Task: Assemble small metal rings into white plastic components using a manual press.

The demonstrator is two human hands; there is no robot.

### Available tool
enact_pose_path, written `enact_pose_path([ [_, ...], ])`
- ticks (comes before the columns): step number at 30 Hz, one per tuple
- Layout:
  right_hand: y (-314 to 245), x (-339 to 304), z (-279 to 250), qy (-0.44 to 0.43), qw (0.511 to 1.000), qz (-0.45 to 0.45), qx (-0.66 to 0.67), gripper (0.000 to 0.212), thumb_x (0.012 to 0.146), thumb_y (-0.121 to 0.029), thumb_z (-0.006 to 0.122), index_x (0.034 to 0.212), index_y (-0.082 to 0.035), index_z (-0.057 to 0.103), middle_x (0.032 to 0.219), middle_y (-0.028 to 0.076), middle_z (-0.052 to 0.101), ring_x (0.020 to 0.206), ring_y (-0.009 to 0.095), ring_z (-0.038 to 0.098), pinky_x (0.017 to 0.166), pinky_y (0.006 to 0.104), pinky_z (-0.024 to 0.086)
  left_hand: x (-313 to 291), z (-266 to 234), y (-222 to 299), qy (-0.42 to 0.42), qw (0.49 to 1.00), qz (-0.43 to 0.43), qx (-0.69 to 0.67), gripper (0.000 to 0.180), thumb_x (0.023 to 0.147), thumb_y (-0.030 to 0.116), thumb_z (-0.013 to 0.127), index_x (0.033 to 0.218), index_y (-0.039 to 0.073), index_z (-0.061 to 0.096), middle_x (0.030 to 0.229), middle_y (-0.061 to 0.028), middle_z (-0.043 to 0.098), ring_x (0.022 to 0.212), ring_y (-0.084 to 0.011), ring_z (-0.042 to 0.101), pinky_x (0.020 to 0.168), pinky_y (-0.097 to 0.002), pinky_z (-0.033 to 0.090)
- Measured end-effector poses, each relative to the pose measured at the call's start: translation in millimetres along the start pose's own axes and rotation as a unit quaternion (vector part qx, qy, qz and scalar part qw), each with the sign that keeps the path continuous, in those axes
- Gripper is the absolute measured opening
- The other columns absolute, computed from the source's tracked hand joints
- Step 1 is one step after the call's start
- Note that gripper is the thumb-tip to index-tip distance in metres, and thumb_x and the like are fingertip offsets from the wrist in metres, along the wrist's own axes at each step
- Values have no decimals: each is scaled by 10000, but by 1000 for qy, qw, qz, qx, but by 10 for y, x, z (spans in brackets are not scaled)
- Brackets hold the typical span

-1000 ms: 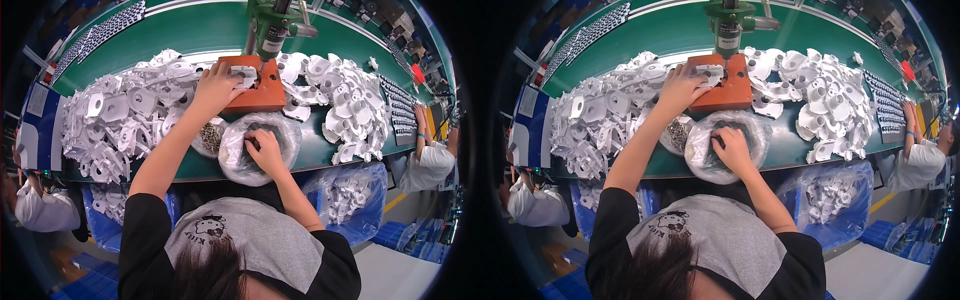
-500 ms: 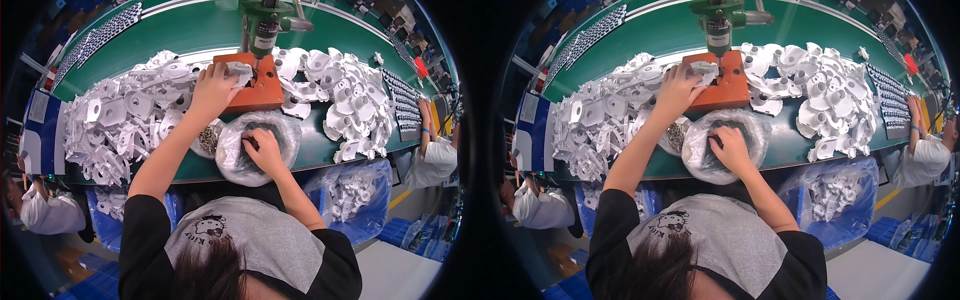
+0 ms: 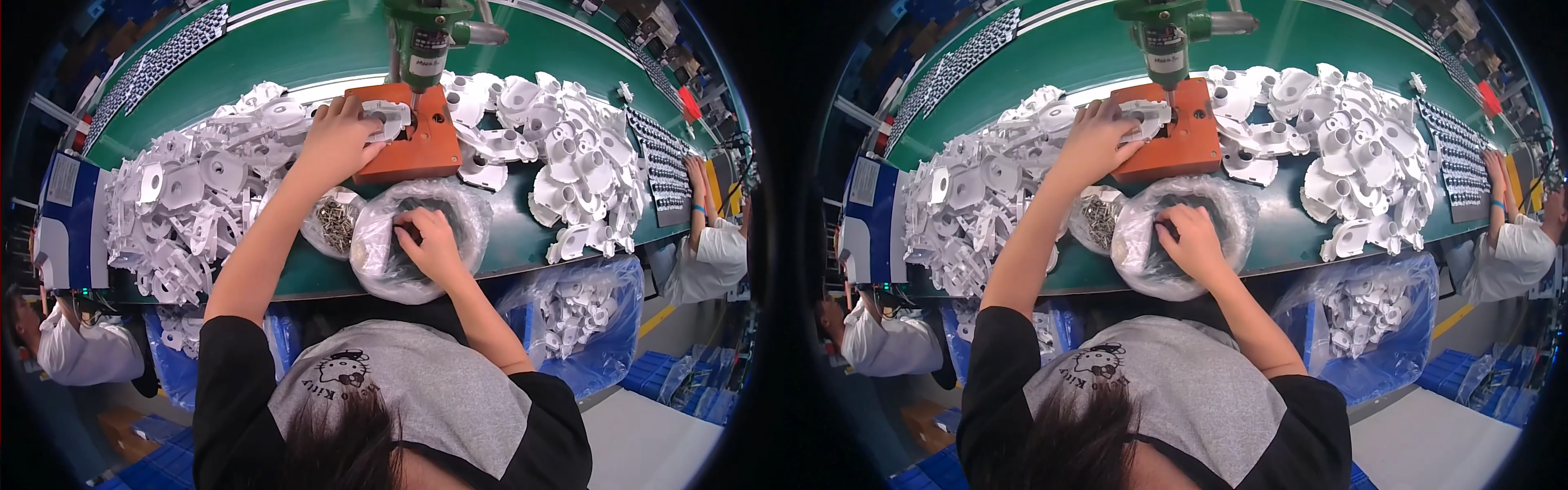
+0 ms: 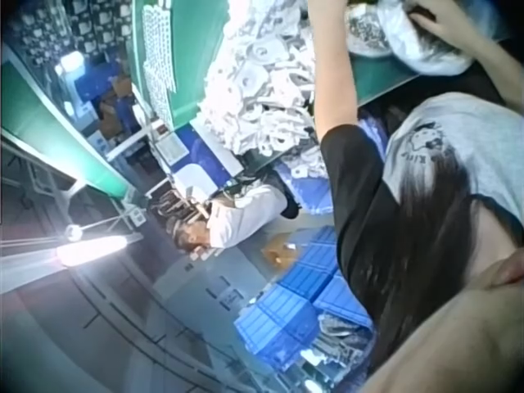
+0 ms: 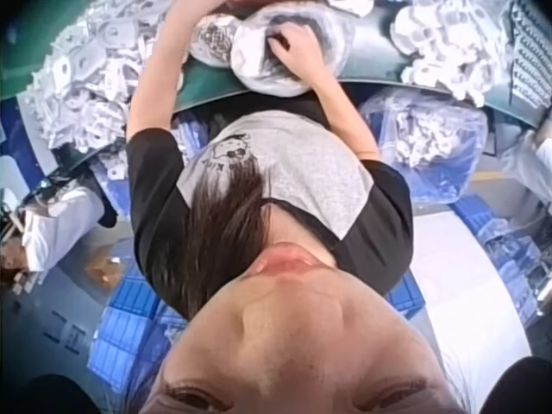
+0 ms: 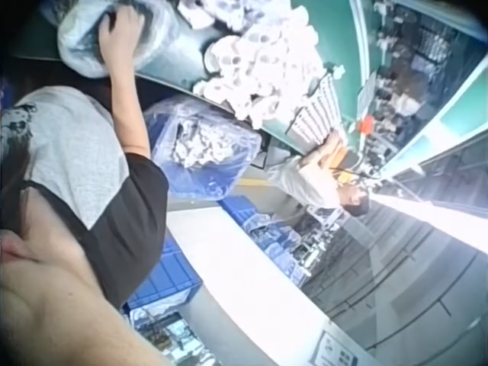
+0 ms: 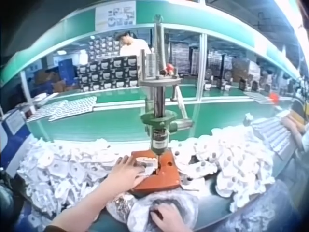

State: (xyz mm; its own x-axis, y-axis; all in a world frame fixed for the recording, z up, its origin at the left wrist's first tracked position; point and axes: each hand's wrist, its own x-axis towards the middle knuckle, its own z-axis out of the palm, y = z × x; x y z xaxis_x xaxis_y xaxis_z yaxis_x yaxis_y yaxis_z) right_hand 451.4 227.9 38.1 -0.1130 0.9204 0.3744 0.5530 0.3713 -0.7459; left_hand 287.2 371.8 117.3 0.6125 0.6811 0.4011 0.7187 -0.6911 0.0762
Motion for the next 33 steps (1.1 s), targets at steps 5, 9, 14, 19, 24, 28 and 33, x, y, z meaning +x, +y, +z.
enact_pose_path([
  [5, 26, 25, 13, 0, 1000, -4, -4, 127, 764, -76, 649, 875, -45, 596, 766, 55, 588, 626, 215, 540, 703, 323, 370, 192, -136, 33, -128, 992, -20, 12, 314, 650, 244, 634, 916, 79, 669, 1044, -150, 543, 1044, -324, 497, 895, -435, 394],
  [9, -39, 36, -18, -6, 1000, 10, -2, 116, 771, -90, 635, 875, -57, 595, 773, 58, 593, 665, 229, 546, 709, 335, 373, 232, -143, 44, -121, 992, 22, 21, 320, 577, 226, 626, 843, 60, 693, 1023, -168, 564, 1046, -322, 504, 902, -430, 399],
  [14, -22, -16, -41, 4, 1000, 7, -6, 118, 768, -89, 636, 873, -50, 598, 782, 70, 595, 671, 241, 548, 710, 340, 374, 211, -220, 63, -142, 989, 24, 27, 394, 572, 237, 663, 928, 69, 665, 1033, -166, 543, 1067, -326, 490, 895, -448, 395],
  [19, -72, -28, -13, -5, 1000, 7, -10, 120, 763, -87, 640, 871, -51, 601, 779, 60, 592, 664, 229, 547, 709, 336, 371, 155, -312, -58, -94, 995, -3, -44, 389, 582, 246, 648, 920, 53, 647, 1013, -139, 542, 1025, -312, 495, 870, -425, 401],
  [24, -56, -14, -18, 7, 1000, 0, -6, 126, 762, -85, 641, 876, -50, 600, 787, 54, 593, 662, 225, 546, 706, 332, 370, 209, -579, -90, -103, 945, -86, -298, 443, 654, 241, 609, 1016, -14, 605, 951, -138, 581, 805, -256, 615, 706, -329, 490],
  [28, -54, 10, -23, 4, 1000, -5, -15, 129, 765, -83, 645, 880, -45, 601, 788, 56, 595, 652, 222, 546, 716, 329, 374, 186, -637, -95, -149, 869, -149, -448, 479, 664, 223, 596, 1075, -22, 571, 905, -116, 629, 749, -177, 588, 695, -292, 469],
  [33, -35, 4, -5, 0, 1000, 1, -5, 130, 769, -80, 649, 884, -41, 601, 782, 48, 595, 637, 205, 550, 731, 326, 377, 246, -442, -347, -157, 816, -212, -514, 455, 702, 140, 563, 1130, -14, 544, 974, -51, 588, 828, -101, 531, 710, -238, 423],
])
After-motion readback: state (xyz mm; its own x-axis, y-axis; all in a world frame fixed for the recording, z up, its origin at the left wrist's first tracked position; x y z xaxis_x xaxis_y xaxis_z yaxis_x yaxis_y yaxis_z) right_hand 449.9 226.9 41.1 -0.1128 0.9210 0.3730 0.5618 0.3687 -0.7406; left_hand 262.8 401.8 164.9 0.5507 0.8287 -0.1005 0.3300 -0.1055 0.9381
